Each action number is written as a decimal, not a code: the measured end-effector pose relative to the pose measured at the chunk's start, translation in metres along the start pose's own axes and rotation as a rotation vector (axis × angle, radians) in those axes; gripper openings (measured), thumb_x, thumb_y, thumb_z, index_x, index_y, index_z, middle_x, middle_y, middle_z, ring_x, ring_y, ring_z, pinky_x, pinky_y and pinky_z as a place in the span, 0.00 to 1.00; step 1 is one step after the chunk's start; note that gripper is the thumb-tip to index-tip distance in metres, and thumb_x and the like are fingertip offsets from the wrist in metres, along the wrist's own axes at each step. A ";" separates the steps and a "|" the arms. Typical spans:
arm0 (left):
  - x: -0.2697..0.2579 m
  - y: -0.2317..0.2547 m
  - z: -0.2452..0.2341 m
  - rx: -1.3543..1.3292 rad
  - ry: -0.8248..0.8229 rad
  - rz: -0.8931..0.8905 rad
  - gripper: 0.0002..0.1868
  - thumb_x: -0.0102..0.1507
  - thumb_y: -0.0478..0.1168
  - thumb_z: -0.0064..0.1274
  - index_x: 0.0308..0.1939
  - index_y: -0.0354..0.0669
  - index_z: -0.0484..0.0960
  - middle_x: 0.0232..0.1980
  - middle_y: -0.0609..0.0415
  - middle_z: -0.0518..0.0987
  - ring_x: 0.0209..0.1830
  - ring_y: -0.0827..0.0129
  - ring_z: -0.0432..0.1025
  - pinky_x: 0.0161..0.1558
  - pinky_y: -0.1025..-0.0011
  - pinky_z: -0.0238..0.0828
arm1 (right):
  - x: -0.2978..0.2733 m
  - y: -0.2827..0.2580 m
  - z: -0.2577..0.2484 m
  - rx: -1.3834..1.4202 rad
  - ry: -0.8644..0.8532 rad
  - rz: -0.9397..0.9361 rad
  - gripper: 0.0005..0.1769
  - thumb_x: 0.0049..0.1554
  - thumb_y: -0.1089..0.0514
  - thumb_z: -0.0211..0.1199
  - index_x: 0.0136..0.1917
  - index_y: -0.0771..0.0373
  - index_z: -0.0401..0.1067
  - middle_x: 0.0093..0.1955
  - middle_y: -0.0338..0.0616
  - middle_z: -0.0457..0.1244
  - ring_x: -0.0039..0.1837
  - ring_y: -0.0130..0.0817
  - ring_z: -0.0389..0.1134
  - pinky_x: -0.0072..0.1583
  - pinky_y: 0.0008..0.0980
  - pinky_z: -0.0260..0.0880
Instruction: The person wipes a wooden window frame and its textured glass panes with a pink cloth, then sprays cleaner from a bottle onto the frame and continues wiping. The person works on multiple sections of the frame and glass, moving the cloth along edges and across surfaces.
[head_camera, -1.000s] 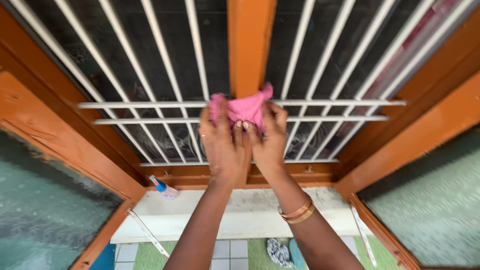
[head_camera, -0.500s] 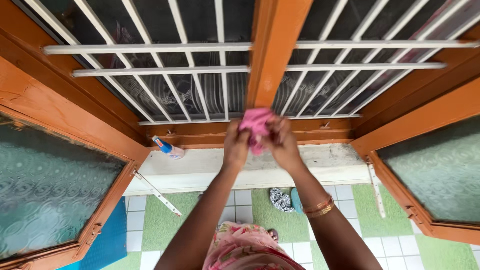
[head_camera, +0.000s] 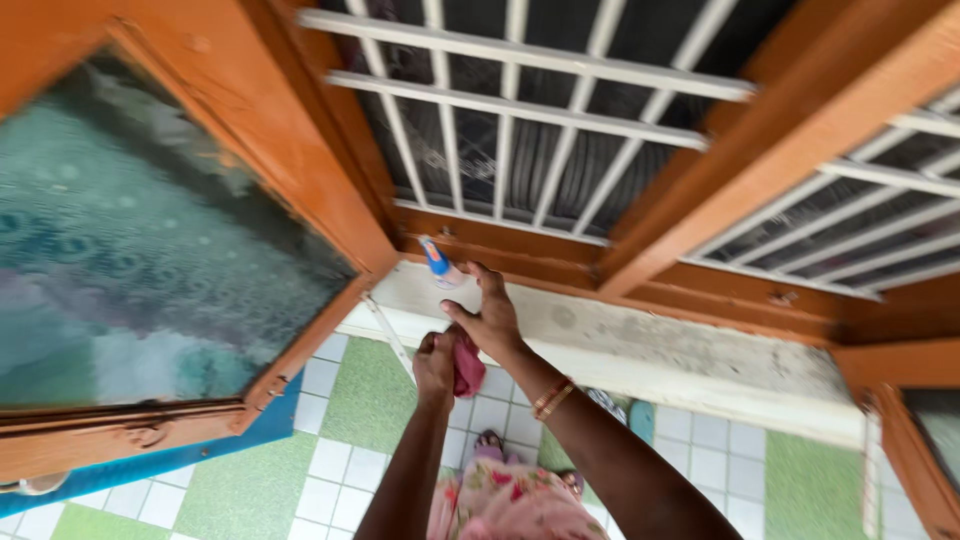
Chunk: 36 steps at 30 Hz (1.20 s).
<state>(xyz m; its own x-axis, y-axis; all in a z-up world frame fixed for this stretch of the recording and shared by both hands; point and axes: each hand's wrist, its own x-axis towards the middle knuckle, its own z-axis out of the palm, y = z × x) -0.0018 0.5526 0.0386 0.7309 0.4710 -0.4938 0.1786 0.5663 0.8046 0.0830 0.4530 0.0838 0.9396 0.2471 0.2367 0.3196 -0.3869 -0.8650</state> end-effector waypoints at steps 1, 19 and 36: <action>0.007 -0.002 -0.008 0.027 0.009 0.038 0.15 0.62 0.44 0.57 0.45 0.37 0.74 0.39 0.55 0.76 0.37 0.71 0.70 0.41 0.71 0.71 | 0.011 0.000 0.014 0.007 0.012 -0.032 0.46 0.49 0.46 0.76 0.72 0.66 0.59 0.65 0.55 0.60 0.65 0.48 0.63 0.64 0.43 0.66; -0.084 0.088 0.083 0.582 -0.516 0.283 0.41 0.56 0.50 0.62 0.72 0.54 0.63 0.43 0.48 0.84 0.38 0.58 0.80 0.43 0.63 0.80 | 0.001 -0.088 -0.135 0.198 0.046 -0.064 0.23 0.53 0.63 0.73 0.61 0.68 0.72 0.51 0.42 0.69 0.52 0.27 0.73 0.55 0.29 0.75; -0.332 0.412 0.382 0.450 -0.836 1.281 0.25 0.59 0.56 0.61 0.48 0.41 0.79 0.41 0.42 0.83 0.42 0.46 0.79 0.42 0.55 0.73 | 0.107 -0.505 -0.489 0.537 0.362 -0.411 0.23 0.53 0.54 0.70 0.58 0.66 0.71 0.46 0.50 0.69 0.40 0.38 0.72 0.42 0.36 0.74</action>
<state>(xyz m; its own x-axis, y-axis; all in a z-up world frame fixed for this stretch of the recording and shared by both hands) 0.0803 0.3713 0.6597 0.6570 -0.1148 0.7451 -0.7498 -0.2028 0.6298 0.0816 0.2406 0.7619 0.7694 -0.0640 0.6355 0.6352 0.1812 -0.7508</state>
